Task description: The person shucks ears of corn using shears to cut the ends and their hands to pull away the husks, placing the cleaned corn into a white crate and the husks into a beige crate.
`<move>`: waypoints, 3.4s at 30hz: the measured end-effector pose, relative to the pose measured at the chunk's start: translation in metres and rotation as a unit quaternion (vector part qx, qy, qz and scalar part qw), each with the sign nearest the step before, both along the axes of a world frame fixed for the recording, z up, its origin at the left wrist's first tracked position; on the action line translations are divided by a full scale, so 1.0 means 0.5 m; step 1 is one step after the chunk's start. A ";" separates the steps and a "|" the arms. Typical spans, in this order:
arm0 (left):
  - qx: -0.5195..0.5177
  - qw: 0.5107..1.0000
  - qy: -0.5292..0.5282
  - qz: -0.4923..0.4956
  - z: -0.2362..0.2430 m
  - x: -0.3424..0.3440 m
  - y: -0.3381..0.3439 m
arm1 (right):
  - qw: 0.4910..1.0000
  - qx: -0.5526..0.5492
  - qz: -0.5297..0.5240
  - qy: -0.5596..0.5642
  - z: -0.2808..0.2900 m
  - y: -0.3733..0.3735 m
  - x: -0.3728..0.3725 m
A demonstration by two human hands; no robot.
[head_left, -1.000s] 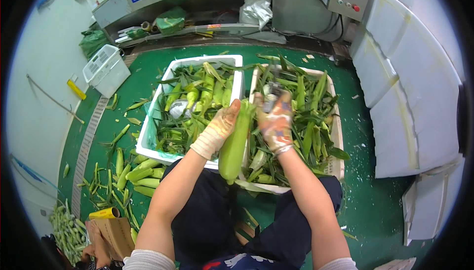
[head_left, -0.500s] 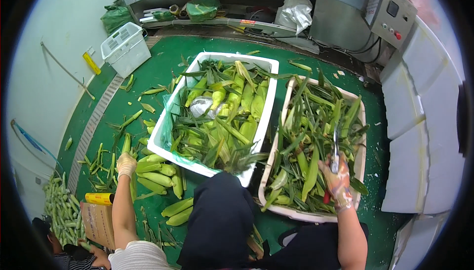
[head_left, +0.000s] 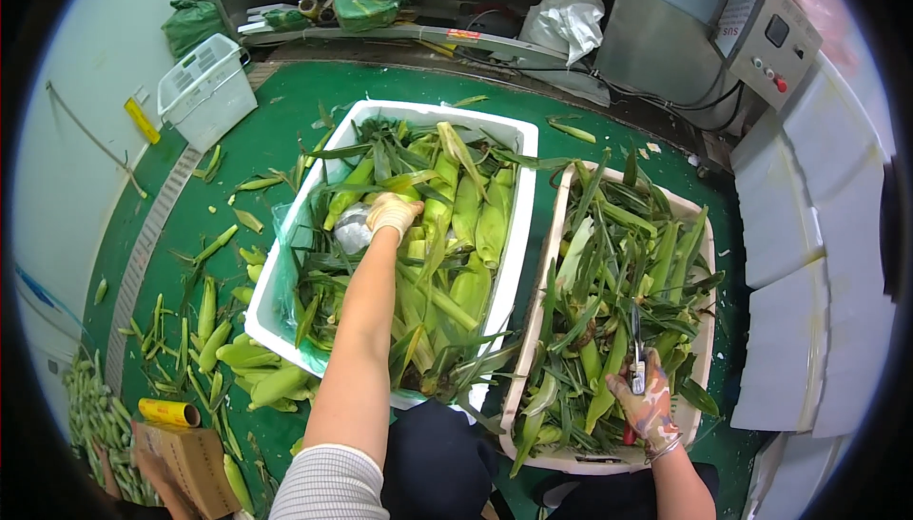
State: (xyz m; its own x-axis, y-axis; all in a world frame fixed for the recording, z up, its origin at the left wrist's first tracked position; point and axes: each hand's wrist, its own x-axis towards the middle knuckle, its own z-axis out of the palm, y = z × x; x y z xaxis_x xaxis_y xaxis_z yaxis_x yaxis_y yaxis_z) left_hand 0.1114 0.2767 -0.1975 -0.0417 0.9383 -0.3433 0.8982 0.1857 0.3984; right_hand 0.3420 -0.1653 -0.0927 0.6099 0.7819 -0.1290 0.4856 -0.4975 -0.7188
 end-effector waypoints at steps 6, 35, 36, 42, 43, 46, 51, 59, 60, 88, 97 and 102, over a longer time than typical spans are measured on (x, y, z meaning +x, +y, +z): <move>-0.171 0.834 -0.522 0.049 0.123 0.012 -0.151 | 1.000 -0.019 0.005 -0.005 0.033 -0.026 0.003; -0.057 0.542 -0.818 0.185 0.323 0.219 -0.438 | 0.964 0.041 -0.004 0.264 0.049 -0.134 0.068; -0.035 0.534 -0.821 0.198 0.331 0.208 -0.425 | 0.958 -0.005 0.039 0.284 0.066 -0.141 0.045; -0.002 0.558 -0.802 0.215 0.314 0.228 -0.457 | 0.930 0.096 -0.023 0.353 0.035 -0.081 -0.074; -0.005 0.574 -0.789 0.220 0.309 0.236 -0.469 | 0.932 0.123 -0.051 0.336 0.032 -0.064 -0.063; 0.000 0.624 -0.741 0.249 0.309 0.262 -0.502 | 0.887 0.287 -0.088 0.351 0.054 -0.031 -0.046; -0.051 0.561 -0.803 0.193 0.315 0.243 -0.481 | 0.916 0.124 -0.102 0.368 0.016 -0.053 -0.015; -0.314 0.652 -0.679 -0.120 0.359 0.294 -0.563 | 0.818 0.232 -0.024 0.527 0.059 -0.084 -0.047; -0.337 0.623 -0.689 -0.150 0.361 0.297 -0.572 | 0.833 0.251 -0.021 0.493 0.064 -0.081 -0.058; -0.212 0.781 -0.309 -0.499 0.352 0.188 -0.622 | 0.883 0.071 0.142 0.441 0.093 -0.143 0.071; -0.440 0.621 -0.595 -0.259 0.354 0.158 -0.638 | 0.828 0.209 -0.213 0.475 0.022 -0.148 0.118; -0.448 0.584 -0.628 -0.253 0.347 0.163 -0.624 | 0.944 0.041 0.002 0.327 -0.012 -0.189 0.117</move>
State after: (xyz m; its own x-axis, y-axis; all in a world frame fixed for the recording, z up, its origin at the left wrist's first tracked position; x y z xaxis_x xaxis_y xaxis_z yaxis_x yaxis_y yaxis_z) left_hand 0.1928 -0.0351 -0.0240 0.9756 0.1425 -0.1671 0.0314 0.6627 0.7482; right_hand 0.4005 -0.2599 -0.0986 0.4174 0.8080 -0.4158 -0.0729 -0.4263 -0.9016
